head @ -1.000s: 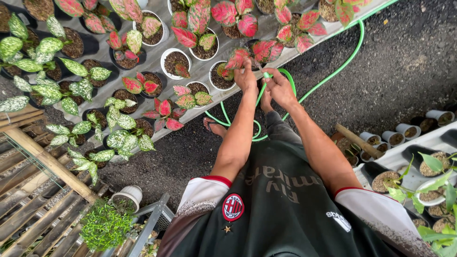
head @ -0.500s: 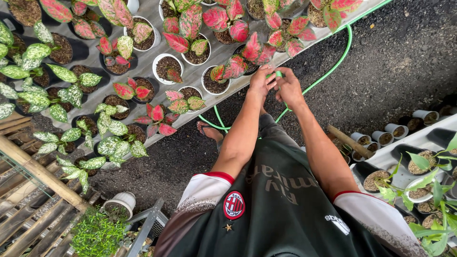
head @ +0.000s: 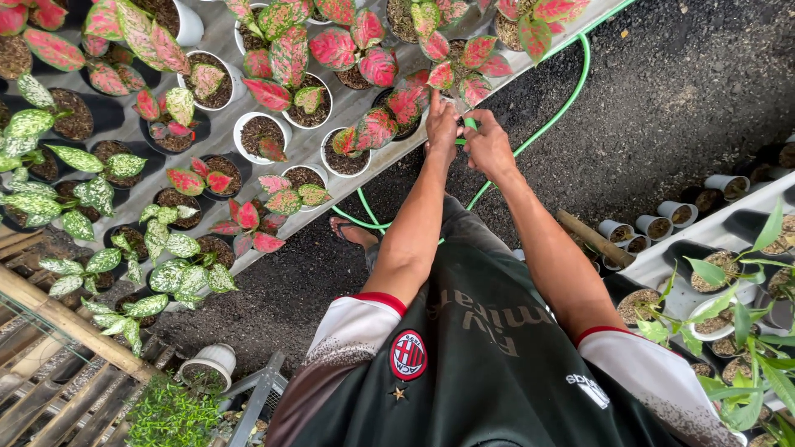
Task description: Watering various potted plants in a nursery using a hose with a spray nozzle, including picking up pots for closer watering.
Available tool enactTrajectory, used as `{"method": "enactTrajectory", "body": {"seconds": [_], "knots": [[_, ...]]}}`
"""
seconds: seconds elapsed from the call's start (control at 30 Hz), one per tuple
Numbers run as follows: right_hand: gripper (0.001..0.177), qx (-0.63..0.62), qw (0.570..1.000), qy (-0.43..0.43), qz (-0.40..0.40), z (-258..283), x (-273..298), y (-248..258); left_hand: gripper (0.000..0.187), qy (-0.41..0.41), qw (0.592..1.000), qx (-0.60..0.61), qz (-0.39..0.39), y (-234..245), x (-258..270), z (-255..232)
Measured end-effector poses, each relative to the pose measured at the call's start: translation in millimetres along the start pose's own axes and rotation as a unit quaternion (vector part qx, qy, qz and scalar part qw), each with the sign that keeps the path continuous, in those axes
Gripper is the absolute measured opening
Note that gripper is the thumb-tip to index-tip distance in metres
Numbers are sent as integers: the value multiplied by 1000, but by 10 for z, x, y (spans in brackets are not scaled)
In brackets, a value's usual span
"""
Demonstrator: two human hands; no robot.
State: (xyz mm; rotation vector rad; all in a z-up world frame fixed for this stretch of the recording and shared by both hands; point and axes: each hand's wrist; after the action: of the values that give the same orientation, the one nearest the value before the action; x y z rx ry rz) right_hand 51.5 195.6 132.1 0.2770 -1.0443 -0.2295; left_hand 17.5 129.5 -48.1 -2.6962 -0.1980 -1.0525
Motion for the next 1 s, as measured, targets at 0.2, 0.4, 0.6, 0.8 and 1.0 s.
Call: {"method": "enactTrajectory", "body": {"seconds": [0.2,0.4,0.6,0.8,1.0], "knots": [[33,42,999,17,-2,15,-92,-14,56,-50,996,-23,-74,-68,95,-222],[31,67,998,6,-1,-3,-203,-61,58,-58,998,-22,-29,-10,55,-201],[31,27,999,-24,-13,-1,-366,-150,49,-146,966,-210,-47,44,-671,543],[28,62,998,-17,-28,48,-426,-113,57,-106,951,-277,-83,-138,-1232,1158],[29,92,995,-1,-27,-21,-384,29,36,-127,919,-334,-169,-252,-1246,1131]]}}
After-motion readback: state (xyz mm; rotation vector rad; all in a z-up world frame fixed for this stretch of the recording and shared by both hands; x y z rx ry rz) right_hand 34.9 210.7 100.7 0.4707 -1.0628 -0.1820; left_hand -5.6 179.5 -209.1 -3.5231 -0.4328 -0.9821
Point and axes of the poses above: each hand's wrist, its own x-axis away from the middle knuckle, its own y-axis out of the back of the hand, z = x × y, and after that the axes turned 13 degrees about -y, right-handed
